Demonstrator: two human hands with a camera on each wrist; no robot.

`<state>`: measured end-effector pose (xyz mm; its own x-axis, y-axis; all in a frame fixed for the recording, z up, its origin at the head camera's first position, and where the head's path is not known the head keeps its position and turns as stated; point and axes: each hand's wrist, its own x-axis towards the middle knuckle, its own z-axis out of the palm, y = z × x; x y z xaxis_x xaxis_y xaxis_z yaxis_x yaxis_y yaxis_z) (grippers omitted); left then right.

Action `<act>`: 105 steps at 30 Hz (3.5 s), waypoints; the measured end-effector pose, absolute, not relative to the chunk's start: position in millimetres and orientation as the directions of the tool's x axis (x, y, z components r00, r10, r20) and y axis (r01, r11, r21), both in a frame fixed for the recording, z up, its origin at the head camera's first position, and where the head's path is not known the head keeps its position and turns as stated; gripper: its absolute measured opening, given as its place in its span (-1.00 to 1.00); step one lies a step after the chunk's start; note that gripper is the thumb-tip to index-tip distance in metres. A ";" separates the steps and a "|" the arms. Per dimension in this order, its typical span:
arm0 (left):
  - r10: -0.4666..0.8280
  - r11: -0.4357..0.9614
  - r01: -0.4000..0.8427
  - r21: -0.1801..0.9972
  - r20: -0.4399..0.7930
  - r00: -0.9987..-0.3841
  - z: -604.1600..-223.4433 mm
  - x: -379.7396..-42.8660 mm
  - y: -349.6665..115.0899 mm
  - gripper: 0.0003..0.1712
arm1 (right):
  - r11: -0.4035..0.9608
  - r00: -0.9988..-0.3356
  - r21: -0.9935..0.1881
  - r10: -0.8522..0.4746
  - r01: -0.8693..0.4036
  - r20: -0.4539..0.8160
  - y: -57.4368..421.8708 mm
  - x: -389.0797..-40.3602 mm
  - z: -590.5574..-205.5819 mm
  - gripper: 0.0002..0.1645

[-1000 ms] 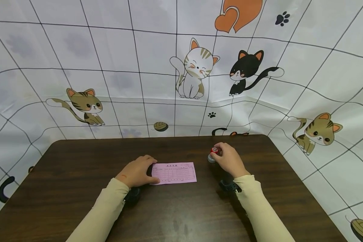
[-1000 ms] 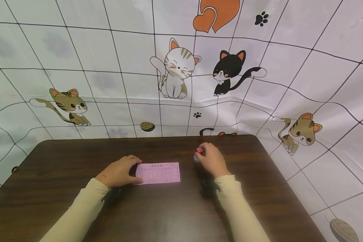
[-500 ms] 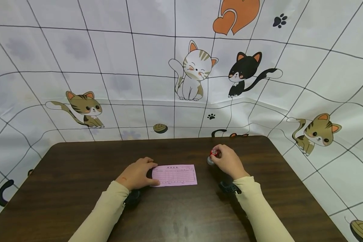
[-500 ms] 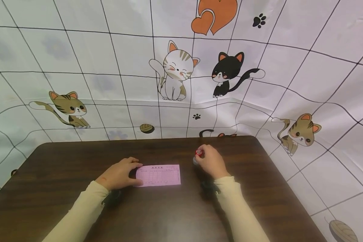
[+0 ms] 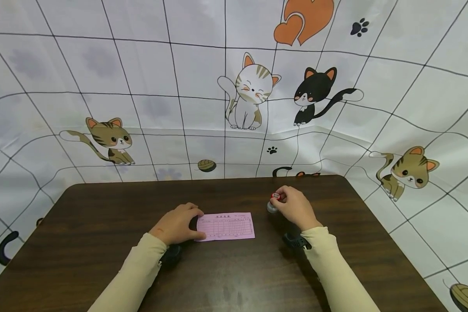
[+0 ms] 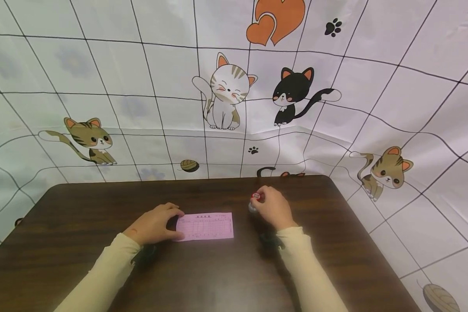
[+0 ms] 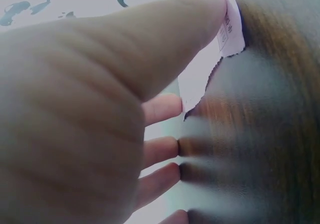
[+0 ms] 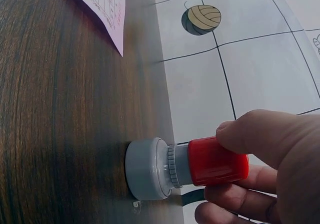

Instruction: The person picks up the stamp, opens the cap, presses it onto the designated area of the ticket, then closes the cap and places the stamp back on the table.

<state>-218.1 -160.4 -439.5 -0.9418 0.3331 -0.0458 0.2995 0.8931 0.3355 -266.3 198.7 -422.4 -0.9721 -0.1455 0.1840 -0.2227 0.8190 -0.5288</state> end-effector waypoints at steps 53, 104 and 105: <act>0.338 0.873 0.322 0.367 0.021 -0.941 -434.1 -221.0 -156.4 -0.17 | 0.713 -0.941 -0.620 -0.185 -0.327 0.284 194.3 -265.7 -419.2 -0.68; 0.305 0.832 0.372 0.412 0.221 -0.926 -409.8 -220.3 -131.6 -0.23 | 0.445 -0.907 -0.800 -0.310 -0.402 0.284 140.3 -258.7 -408.4 -0.63; 0.305 0.830 0.374 0.414 0.224 -0.926 -409.8 -220.4 -131.0 -0.23 | 0.438 -0.907 -0.804 -0.312 -0.401 0.282 139.9 -258.4 -408.5 -0.63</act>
